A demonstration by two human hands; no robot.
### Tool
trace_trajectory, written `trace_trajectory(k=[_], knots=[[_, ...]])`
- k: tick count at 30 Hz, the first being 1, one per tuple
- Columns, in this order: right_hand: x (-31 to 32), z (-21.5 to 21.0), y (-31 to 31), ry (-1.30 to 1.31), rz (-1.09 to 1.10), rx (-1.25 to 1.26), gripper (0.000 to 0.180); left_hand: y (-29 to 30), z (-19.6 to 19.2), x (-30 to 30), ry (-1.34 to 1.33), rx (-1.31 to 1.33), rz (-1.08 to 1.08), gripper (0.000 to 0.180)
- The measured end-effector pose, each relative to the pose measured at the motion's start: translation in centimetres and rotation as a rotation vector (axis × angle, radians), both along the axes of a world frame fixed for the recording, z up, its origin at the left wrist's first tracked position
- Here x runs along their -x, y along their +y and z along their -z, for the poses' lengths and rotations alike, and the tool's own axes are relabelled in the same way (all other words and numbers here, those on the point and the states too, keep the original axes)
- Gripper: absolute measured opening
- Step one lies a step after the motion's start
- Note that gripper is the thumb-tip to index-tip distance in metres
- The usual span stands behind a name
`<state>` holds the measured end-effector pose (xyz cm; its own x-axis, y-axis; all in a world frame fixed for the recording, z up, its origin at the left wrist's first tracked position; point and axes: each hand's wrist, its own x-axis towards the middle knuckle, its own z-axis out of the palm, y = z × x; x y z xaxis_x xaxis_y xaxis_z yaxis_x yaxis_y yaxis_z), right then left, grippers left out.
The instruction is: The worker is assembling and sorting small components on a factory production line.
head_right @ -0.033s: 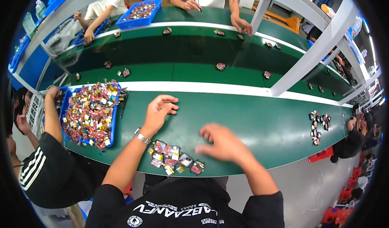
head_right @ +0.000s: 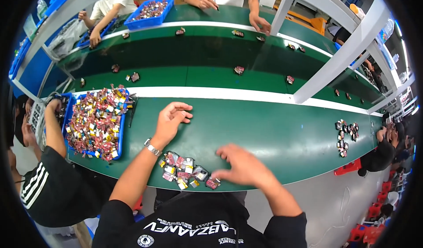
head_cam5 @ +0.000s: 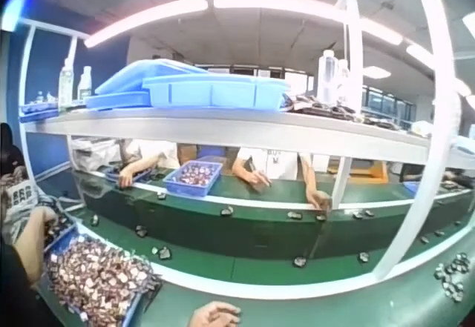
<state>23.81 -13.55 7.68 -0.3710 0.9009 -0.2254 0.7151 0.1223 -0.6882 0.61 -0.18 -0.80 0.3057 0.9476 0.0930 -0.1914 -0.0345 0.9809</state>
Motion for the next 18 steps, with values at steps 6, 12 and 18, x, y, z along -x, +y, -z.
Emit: trace_trajectory(k=[6, 12, 18], knots=[[1.8, 2.0, -7.1, -0.087, 0.124, -0.275, 0.058, 0.0, -0.3, -1.2, 0.073, -0.042, 0.055, 0.018], [0.8, 4.2, -3.8, 0.021, 0.185, -0.411, 0.048, -0.3, -0.9, -0.8, 0.066, -0.043, 0.125, 0.020], [1.8, 3.1, 2.9, 0.109, 0.356, -0.519, 0.043, -1.3, -1.9, -1.2, 0.018, 0.116, 0.419, 0.036]])
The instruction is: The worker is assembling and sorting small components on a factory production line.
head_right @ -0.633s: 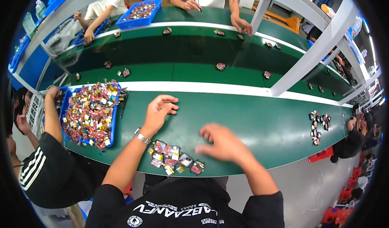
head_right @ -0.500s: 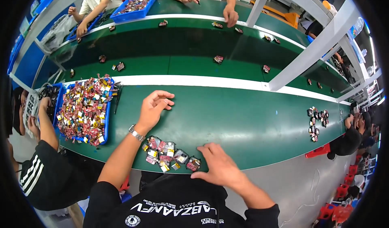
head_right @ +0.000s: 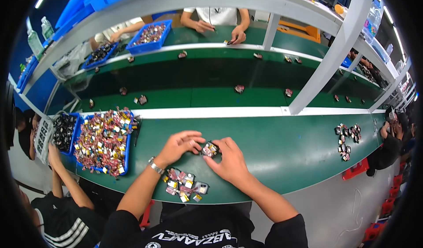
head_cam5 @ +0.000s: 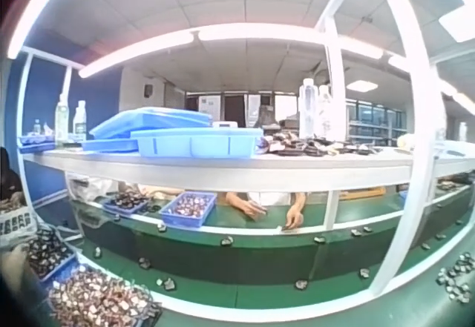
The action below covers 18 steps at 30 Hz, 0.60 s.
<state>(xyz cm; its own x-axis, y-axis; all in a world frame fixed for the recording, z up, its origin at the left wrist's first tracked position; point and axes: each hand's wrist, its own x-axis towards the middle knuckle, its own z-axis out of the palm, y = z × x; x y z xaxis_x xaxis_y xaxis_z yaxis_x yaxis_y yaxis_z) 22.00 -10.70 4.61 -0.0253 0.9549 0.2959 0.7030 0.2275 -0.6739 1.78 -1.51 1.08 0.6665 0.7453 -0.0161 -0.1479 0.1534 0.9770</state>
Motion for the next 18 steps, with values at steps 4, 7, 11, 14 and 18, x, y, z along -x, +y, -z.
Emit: trace_trajectory(k=[4, 7, 11, 14, 18], knots=[[2.7, -0.2, 3.5, 0.002, 0.036, -0.134, 0.043, -0.7, 0.0, 0.0, -0.143, 0.173, -0.067, 0.042], [3.5, 0.0, 4.8, 0.010, -0.006, -0.099, 0.043, 0.1, 0.1, 0.5, -0.211, 0.205, -0.123, 0.039], [3.6, 0.3, 6.3, -0.011, -0.074, -0.155, 0.045, 0.7, 0.1, 0.8, -0.211, 0.235, -0.222, 0.036], [4.0, 0.2, 6.4, 0.037, -0.088, -0.254, 0.046, 1.2, 0.2, 1.2, -0.203, 0.217, -0.247, 0.034], [3.8, 0.5, 6.3, 0.093, -0.155, -0.214, 0.048, 1.2, 0.1, 1.6, -0.053, 0.161, -0.245, 0.032]])
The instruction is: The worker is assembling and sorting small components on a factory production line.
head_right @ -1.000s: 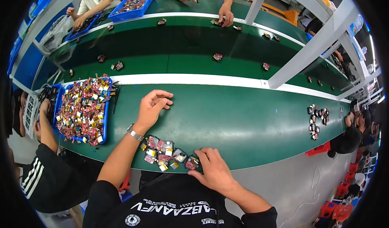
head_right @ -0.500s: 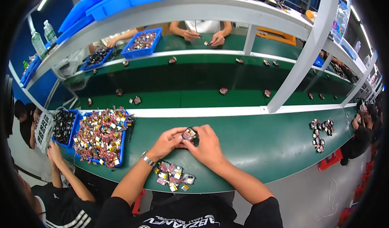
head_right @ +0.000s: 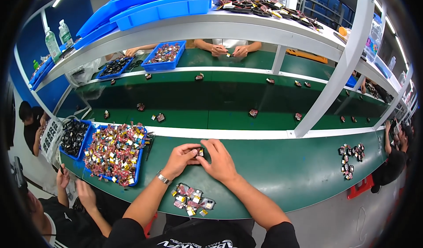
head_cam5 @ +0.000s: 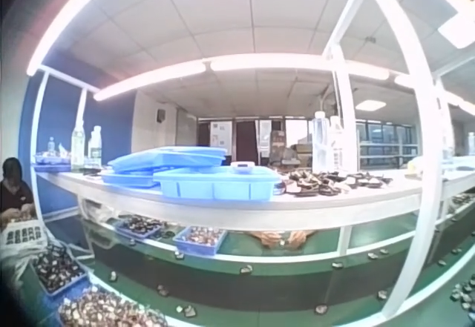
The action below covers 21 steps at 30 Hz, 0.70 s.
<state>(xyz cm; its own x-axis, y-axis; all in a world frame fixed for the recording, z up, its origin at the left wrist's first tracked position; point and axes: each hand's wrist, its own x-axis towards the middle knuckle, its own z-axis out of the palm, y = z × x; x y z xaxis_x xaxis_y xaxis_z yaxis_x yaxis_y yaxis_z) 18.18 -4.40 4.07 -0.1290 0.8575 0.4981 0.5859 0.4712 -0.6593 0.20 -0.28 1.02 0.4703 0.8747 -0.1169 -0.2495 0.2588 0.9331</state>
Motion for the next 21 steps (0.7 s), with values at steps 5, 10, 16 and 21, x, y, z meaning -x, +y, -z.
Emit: trace_trajectory(k=[5, 10, 16, 21], knots=[[-0.8, 0.8, 0.5, 0.036, -0.110, 0.055, 0.035, 0.2, 0.1, 0.2, 0.028, 0.025, 0.074, 0.034], [-1.0, 2.1, 0.9, 0.218, -0.005, 0.079, 0.024, 0.3, 0.6, 0.4, 0.001, 0.006, 0.081, 0.035], [-1.0, 0.7, 0.6, -0.071, -0.029, -0.150, 0.028, -0.1, 0.8, -0.3, -0.112, -0.003, 0.005, 0.034], [-1.7, 0.2, 0.6, -0.124, -0.096, -0.105, 0.025, -0.4, 0.2, -0.6, -0.032, -0.020, 0.065, 0.031]])
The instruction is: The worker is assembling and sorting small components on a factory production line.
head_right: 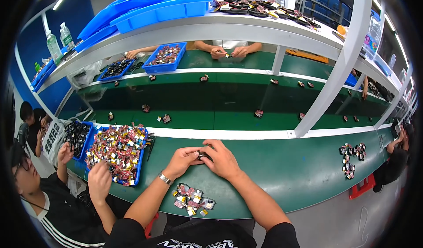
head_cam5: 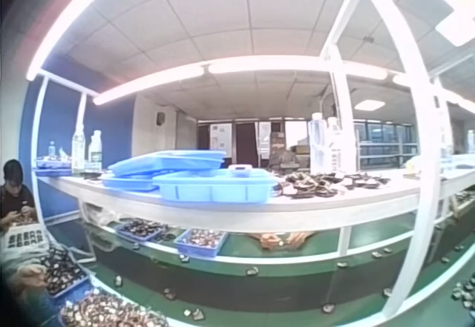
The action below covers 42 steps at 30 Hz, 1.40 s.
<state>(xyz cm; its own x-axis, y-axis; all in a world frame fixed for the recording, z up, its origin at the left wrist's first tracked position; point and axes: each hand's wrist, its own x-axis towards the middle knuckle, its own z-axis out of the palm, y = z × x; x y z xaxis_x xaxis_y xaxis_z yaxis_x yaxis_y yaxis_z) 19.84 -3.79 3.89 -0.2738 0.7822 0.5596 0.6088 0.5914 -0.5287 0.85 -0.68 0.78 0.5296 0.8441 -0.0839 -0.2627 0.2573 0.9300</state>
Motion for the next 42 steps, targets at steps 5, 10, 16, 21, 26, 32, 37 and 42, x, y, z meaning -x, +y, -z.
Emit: trace_trajectory(k=[5, 10, 16, 21, 26, 32, 37, 42], knots=[[-0.1, -0.4, 0.0, -0.021, -0.041, -0.015, 0.020, 0.2, 0.1, 0.1, -0.016, 0.009, 0.003, 0.031], [-0.2, 0.0, -0.1, -0.037, -0.074, -0.007, 0.020, 0.3, 0.4, 0.1, -0.031, -0.001, -0.028, 0.029], [-0.5, 1.0, 0.1, 0.070, -0.069, 0.140, 0.015, 0.1, 0.0, 0.0, -0.036, 0.006, -0.005, 0.025], [-0.5, 1.0, 0.1, 0.094, -0.031, 0.177, 0.012, 0.1, -0.1, 0.2, -0.028, -0.024, 0.045, 0.022], [-0.6, 0.5, -0.1, 0.092, -0.060, 0.212, 0.012, 0.4, 0.4, 0.5, 0.013, -0.019, 0.047, 0.017], [-0.7, 0.5, -0.3, 0.109, -0.073, 0.236, 0.011, 0.1, -0.2, 0.1, -0.016, 0.011, 0.029, 0.012], [-0.7, 0.6, -0.2, 0.095, -0.060, 0.232, 0.011, 0.0, 0.1, 0.1, 0.001, -0.035, 0.028, 0.012], [-0.6, 0.9, -0.2, 0.127, -0.076, 0.244, 0.012, 0.1, 0.2, 0.1, 0.037, -0.043, 0.048, 0.015]])
